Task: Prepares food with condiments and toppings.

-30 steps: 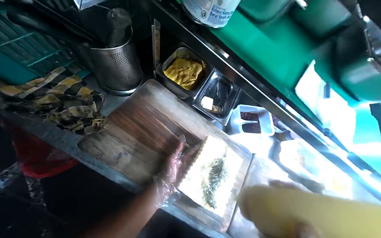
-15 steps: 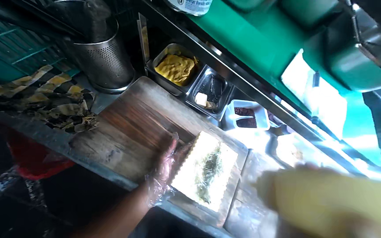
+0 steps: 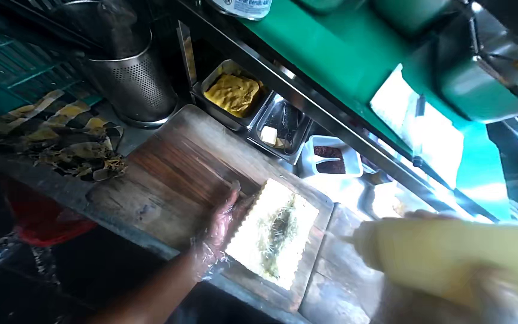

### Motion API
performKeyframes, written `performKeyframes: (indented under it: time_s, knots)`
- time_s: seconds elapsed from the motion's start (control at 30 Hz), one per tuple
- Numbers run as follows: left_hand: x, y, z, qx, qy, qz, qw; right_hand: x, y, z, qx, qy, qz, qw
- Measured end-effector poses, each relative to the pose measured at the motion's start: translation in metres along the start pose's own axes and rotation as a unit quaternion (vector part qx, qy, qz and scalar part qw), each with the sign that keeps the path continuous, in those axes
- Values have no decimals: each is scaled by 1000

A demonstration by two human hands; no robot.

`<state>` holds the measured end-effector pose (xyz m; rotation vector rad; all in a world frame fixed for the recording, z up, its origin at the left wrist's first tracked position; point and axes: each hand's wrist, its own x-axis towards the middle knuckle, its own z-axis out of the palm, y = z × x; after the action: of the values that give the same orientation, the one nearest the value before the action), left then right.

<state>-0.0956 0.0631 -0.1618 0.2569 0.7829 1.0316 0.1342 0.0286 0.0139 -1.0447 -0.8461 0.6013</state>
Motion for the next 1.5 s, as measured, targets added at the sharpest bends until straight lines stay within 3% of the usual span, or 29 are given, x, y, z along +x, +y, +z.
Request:
performKeyframes:
  time_s: [0.07, 0.17, 0.3, 0.37, 0.47, 0.5, 0.6, 0.7, 0.77, 0.93, 1.03, 1.13, 1.23, 1.27, 1.3, 1.37, 1.4, 1.43, 1.47, 1.5]
  knots:
    - [0, -2, -2, -2, 1, 2, 1000, -5, -5, -7, 5, -10, -8, 1000]
    - [0, -2, -1, -5, 15, 4, 1000, -27, -21, -3, 82, -29, 54, 995]
    - [1, -3, 0, 13, 28, -4, 1000, 4, -5, -7, -6, 16, 2, 1000]
    - [-2, -3, 0, 26, 39, -7, 999, -4, -11, -18, -13, -31, -8, 999]
    - [1, -3, -2, 11, 21, -2, 1000, -25, -23, -16, 100, -36, 89, 990]
    - [1, -3, -1, 16, 25, 1, 1000, -22, -21, -13, 83, -15, 90, 992]
    - [1, -3, 1, 53, 44, 14, 998, 1, -9, -12, -59, 52, -16, 997]
    - [1, -6, -2, 32, 49, 7, 998, -19, -24, -31, 14, -22, 30, 999]
    - [2, -5, -5, 30, 39, -1, 999, -27, -26, -25, 47, -12, 49, 998]
    - [3, -2, 0, 17, 2, 9, 1000, 7, -6, -13, -7, 55, 24, 998]
    - [0, -1, 5, 33, 48, 6, 998, -35, -1, 1, 66, 138, 115, 982]
    - [-8, 10, 24, 119, 84, 10, 989, -67, 17, -11, 151, 261, 270, 915]
    - [-20, 12, 60, 213, -17, 39, 976, -83, 26, -48, 289, 254, 376, 843]
    - [-22, 5, 74, 319, -40, 73, 944, -85, 21, -55, 322, 248, 385, 829]
    - [-23, -2, 91, 458, -73, 95, 881, -84, 15, -61, 349, 240, 392, 816]
    - [-18, -33, 118, 714, -102, 153, 675, -81, 2, -70, 380, 237, 392, 803]
    - [-16, -51, 126, 810, -85, 165, 555, -80, -4, -75, 387, 240, 390, 800]
    - [-11, -67, 128, 868, -64, 175, 461, -78, -9, -82, 399, 241, 387, 795]
    - [-6, -78, 125, 893, -52, 178, 411, -76, -13, -89, 412, 241, 383, 791]
    - [-4, -83, 124, 904, -46, 164, 393, -76, -16, -97, 422, 241, 378, 788]
